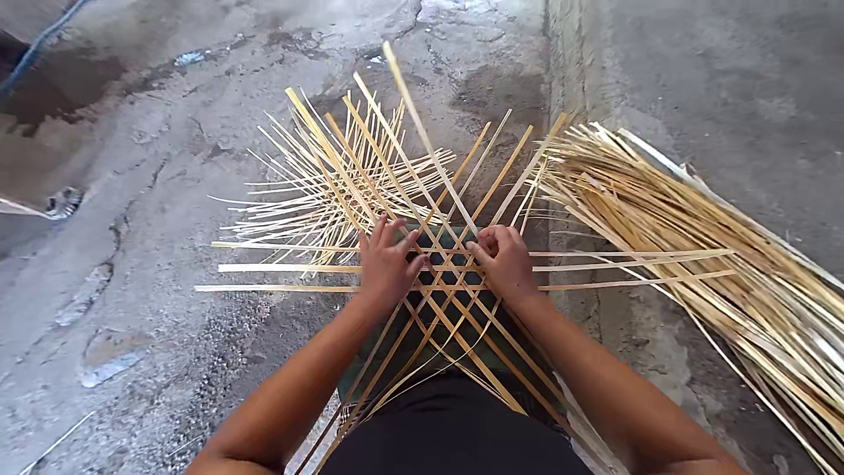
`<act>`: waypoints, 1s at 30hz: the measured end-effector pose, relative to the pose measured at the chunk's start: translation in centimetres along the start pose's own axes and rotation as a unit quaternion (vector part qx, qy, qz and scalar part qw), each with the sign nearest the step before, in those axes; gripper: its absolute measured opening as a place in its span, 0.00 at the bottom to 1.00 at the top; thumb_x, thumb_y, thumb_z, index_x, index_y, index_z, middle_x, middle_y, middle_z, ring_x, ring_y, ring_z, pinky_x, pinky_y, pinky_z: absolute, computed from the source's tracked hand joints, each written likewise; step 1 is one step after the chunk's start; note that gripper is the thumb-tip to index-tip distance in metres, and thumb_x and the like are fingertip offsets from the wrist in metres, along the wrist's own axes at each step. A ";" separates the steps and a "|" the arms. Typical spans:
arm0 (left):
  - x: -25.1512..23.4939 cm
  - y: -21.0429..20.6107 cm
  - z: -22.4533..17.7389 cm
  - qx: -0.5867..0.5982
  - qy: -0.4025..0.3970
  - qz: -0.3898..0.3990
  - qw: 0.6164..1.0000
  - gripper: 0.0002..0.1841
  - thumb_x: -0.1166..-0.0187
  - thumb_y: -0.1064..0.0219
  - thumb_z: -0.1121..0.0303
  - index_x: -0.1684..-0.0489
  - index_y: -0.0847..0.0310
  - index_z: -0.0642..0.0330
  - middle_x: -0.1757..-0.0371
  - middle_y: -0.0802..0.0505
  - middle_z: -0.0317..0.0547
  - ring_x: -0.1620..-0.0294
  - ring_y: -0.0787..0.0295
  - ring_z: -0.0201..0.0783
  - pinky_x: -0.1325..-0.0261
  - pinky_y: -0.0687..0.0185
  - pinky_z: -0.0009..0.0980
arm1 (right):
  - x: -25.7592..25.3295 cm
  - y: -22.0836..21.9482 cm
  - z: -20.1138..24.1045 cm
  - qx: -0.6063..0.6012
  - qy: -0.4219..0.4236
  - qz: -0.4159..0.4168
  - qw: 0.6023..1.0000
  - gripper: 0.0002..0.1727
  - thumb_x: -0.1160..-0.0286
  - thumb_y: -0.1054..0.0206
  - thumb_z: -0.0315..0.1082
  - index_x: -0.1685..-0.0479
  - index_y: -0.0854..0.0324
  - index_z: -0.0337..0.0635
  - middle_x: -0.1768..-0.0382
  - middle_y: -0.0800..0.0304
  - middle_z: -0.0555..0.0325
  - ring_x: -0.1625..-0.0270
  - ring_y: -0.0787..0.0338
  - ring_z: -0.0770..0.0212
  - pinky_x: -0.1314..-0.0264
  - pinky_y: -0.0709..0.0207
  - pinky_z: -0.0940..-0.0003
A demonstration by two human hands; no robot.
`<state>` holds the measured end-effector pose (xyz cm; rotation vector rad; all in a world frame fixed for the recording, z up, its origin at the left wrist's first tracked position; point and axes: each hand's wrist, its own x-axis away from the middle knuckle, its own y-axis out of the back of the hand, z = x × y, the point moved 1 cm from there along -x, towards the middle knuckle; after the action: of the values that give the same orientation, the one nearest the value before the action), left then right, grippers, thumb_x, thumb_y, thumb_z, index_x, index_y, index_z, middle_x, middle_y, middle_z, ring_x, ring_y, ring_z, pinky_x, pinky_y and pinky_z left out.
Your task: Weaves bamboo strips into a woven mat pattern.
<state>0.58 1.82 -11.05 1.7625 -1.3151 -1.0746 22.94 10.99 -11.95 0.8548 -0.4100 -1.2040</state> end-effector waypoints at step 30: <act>-11.7 8.8 -0.3 0.533 -0.079 0.089 0.837 0.28 0.12 0.48 0.71 0.11 0.44 0.62 0.31 0.11 0.52 0.35 0.09 0.42 0.29 0.15 0.36 | 5.7 34.3 -22.9 0.069 -0.342 -0.203 0.915 0.20 0.10 0.43 0.45 0.39 0.12 0.42 0.46 0.06 0.49 0.43 0.08 0.52 0.33 0.19 0.45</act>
<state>-4.46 10.90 -0.68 2.2210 -2.4195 -0.3299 62.57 17.52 -1.24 0.6293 -0.9244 -1.8817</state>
